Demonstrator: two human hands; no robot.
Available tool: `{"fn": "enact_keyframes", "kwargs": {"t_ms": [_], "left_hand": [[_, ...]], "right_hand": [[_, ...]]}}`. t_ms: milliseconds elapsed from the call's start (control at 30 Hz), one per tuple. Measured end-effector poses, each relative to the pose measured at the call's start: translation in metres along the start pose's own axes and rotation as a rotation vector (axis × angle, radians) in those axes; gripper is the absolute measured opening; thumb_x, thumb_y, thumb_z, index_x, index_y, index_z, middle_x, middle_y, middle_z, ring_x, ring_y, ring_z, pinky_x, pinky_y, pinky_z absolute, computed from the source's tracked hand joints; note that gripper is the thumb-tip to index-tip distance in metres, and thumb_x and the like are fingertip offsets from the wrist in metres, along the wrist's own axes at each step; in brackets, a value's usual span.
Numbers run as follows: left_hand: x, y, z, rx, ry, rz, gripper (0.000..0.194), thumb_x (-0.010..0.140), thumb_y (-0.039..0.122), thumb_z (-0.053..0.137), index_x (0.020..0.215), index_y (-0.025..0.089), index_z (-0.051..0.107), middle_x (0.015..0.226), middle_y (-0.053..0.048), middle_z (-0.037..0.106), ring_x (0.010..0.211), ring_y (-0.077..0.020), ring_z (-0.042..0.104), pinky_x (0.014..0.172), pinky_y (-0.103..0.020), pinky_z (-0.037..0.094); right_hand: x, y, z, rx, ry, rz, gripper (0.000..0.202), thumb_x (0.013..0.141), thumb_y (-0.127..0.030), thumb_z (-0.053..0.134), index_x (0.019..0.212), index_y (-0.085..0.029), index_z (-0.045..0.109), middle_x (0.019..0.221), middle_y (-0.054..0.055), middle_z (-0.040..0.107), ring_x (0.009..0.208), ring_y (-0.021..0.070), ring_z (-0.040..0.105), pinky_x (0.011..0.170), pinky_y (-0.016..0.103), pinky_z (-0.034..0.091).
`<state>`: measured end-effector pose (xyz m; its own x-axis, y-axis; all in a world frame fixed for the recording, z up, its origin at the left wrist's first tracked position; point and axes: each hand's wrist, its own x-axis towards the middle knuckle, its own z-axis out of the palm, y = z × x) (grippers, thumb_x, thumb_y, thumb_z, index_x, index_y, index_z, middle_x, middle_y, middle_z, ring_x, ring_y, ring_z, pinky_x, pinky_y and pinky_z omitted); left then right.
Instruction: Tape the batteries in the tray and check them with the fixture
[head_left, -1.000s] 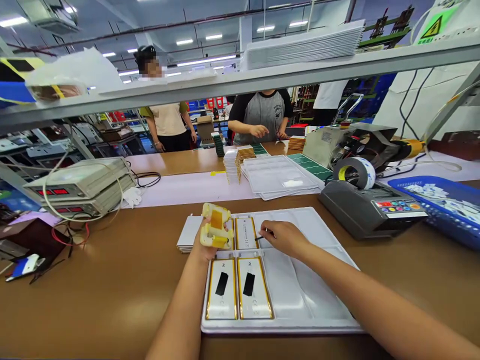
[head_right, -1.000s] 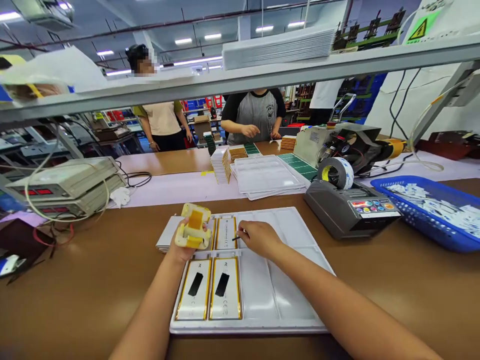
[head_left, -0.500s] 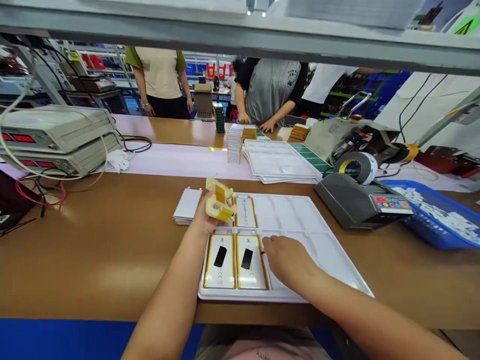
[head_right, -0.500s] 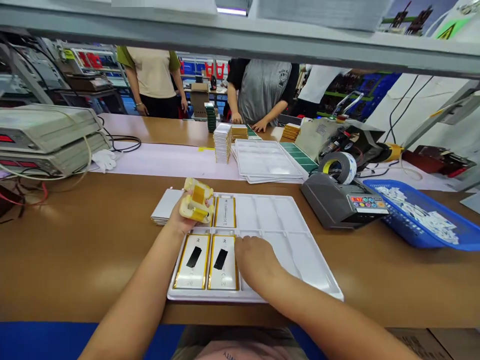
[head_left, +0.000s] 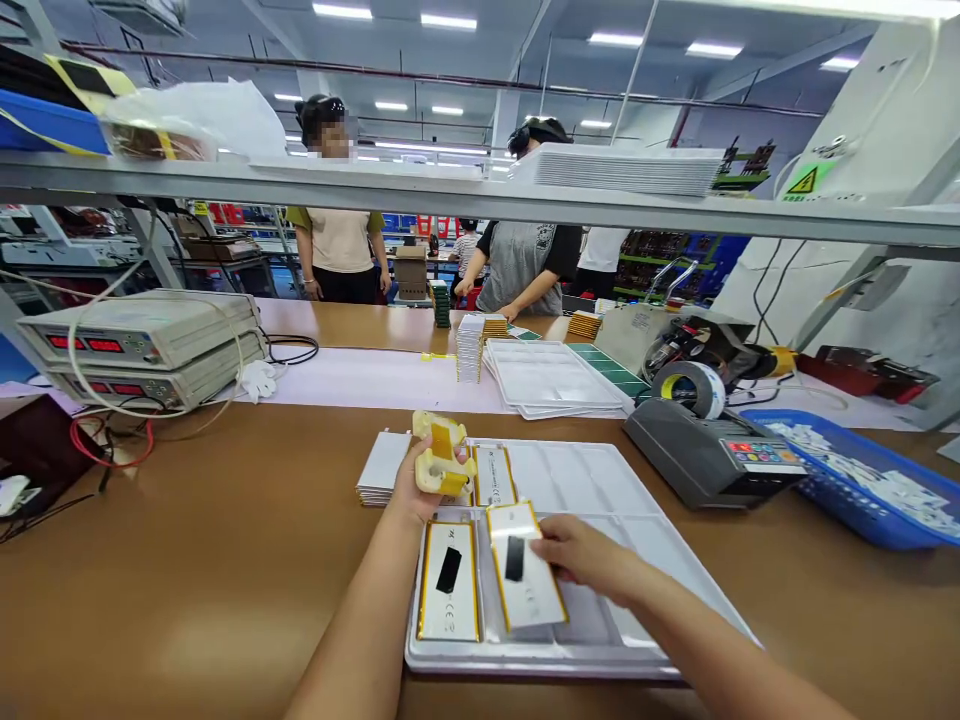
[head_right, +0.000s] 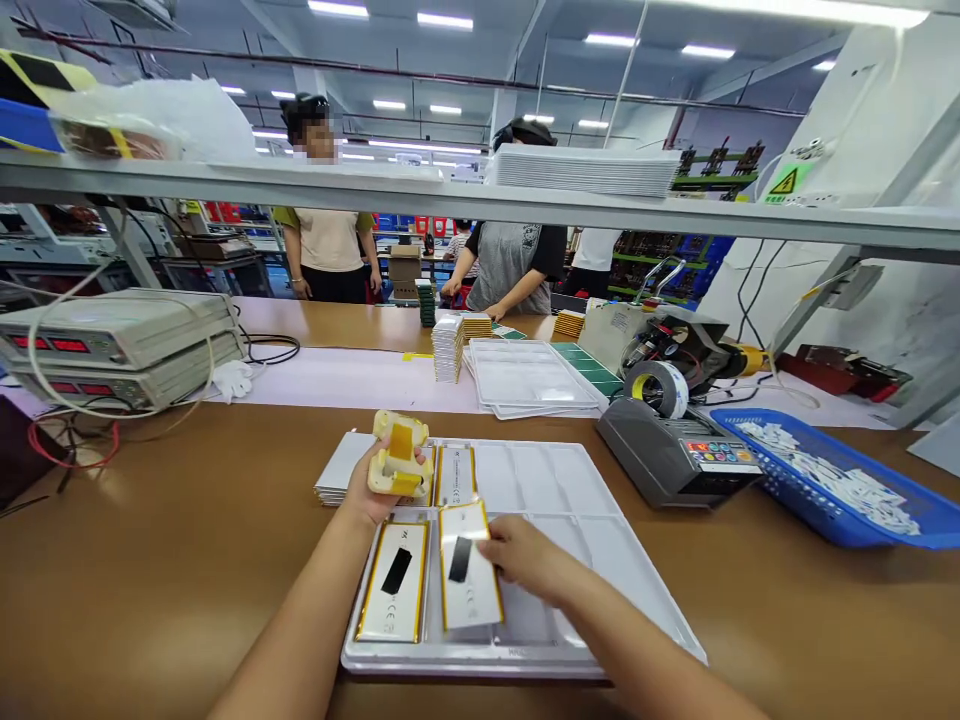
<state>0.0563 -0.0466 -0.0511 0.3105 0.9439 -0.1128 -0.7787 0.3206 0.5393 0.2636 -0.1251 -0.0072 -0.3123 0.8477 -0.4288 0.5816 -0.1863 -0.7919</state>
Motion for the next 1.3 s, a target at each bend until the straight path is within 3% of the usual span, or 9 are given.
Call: {"fn": "enact_keyframes", "kwargs": {"t_ms": [167, 267, 400, 500, 600, 767, 867, 1100, 1300], "left_hand": [[-0.008, 0.001, 0.01, -0.045, -0.111, 0.031, 0.041, 0.073, 0.036, 0.045, 0.105, 0.011, 0.052, 0.092, -0.011, 0.061, 0.085, -0.0219, 0.058, 0.075, -0.036, 0.045], [-0.01, 0.0, 0.016, -0.032, -0.147, 0.033, 0.05, 0.075, 0.052, 0.039, 0.108, 0.016, 0.051, 0.097, -0.009, 0.061, 0.092, -0.0251, 0.056, 0.076, -0.039, 0.044], [-0.01, -0.001, 0.013, 0.034, -0.117, 0.039, 0.058, 0.072, 0.06, 0.037, 0.111, 0.019, 0.049, 0.098, -0.009, 0.061, 0.094, -0.0277, 0.055, 0.074, -0.042, 0.045], [-0.009, 0.0, 0.009, 0.012, -0.124, 0.023, 0.062, 0.069, 0.064, 0.039, 0.111, 0.019, 0.049, 0.099, -0.01, 0.061, 0.095, -0.029, 0.054, 0.075, -0.043, 0.044], [-0.006, 0.0, 0.008, -0.089, -0.177, 0.021, 0.064, 0.068, 0.065, 0.039, 0.111, 0.018, 0.049, 0.103, -0.011, 0.06, 0.098, -0.0302, 0.053, 0.078, -0.046, 0.042], [0.002, -0.002, 0.008, -0.177, -0.023, 0.063, 0.052, 0.071, 0.059, 0.042, 0.102, 0.02, 0.054, 0.09, -0.006, 0.064, 0.091, -0.0269, 0.057, 0.077, -0.044, 0.044], [0.004, -0.003, 0.006, -0.2, 0.029, 0.092, 0.054, 0.069, 0.062, 0.043, 0.101, 0.019, 0.055, 0.088, -0.006, 0.064, 0.089, -0.0257, 0.057, 0.075, -0.041, 0.046], [-0.003, -0.001, 0.006, -0.206, -0.053, 0.147, 0.072, 0.066, 0.07, 0.034, 0.109, 0.016, 0.052, 0.101, -0.012, 0.06, 0.089, -0.0266, 0.057, 0.07, -0.04, 0.048], [-0.001, -0.004, 0.004, -0.276, -0.038, 0.189, 0.065, 0.067, 0.066, 0.04, 0.105, 0.015, 0.054, 0.094, -0.012, 0.062, 0.081, -0.0234, 0.059, 0.072, -0.039, 0.047]], "right_hand": [[0.016, -0.046, -0.04, -0.051, 0.235, -0.187, 0.019, 0.074, -0.033, 0.042, 0.069, -0.016, 0.048, 0.055, -0.003, 0.042, 0.047, 0.0076, 0.035, 0.046, 0.021, 0.028], [0.049, -0.075, -0.033, -0.163, 0.267, -0.262, 0.018, 0.077, -0.027, 0.038, 0.074, -0.016, 0.052, 0.062, -0.001, 0.05, 0.052, 0.0082, 0.041, 0.048, 0.02, 0.032], [0.083, -0.093, -0.01, -0.419, 0.252, -0.215, 0.018, 0.076, -0.029, 0.045, 0.073, -0.014, 0.055, 0.068, 0.002, 0.057, 0.057, 0.0102, 0.047, 0.051, 0.021, 0.034], [0.087, -0.089, -0.019, -0.596, 0.318, -0.173, 0.028, 0.073, -0.044, 0.049, 0.072, -0.017, 0.057, 0.071, 0.004, 0.061, 0.065, 0.0147, 0.052, 0.054, 0.023, 0.035], [0.083, -0.073, -0.048, -0.891, 0.494, -0.018, 0.037, 0.078, -0.05, 0.038, 0.078, -0.019, 0.059, 0.082, 0.007, 0.062, 0.077, 0.0192, 0.055, 0.059, 0.027, 0.036], [0.089, -0.041, -0.07, -1.085, 0.381, 0.102, 0.02, 0.078, -0.034, 0.046, 0.079, -0.019, 0.059, 0.087, 0.007, 0.063, 0.081, 0.0203, 0.056, 0.061, 0.028, 0.038], [0.093, -0.035, -0.058, -1.085, 0.347, 0.076, 0.017, 0.076, -0.03, 0.048, 0.081, -0.019, 0.059, 0.088, 0.008, 0.062, 0.082, 0.0214, 0.056, 0.064, 0.029, 0.039], [0.101, -0.03, -0.047, -0.92, 0.341, 0.083, 0.013, 0.074, -0.024, 0.05, 0.075, -0.015, 0.058, 0.089, 0.012, 0.061, 0.086, 0.0242, 0.054, 0.067, 0.031, 0.038], [0.103, -0.019, -0.047, -0.558, 0.24, 0.137, 0.034, 0.082, -0.04, 0.035, 0.073, -0.015, 0.055, 0.063, 0.003, 0.057, 0.054, 0.0104, 0.05, 0.047, 0.021, 0.035]]}}
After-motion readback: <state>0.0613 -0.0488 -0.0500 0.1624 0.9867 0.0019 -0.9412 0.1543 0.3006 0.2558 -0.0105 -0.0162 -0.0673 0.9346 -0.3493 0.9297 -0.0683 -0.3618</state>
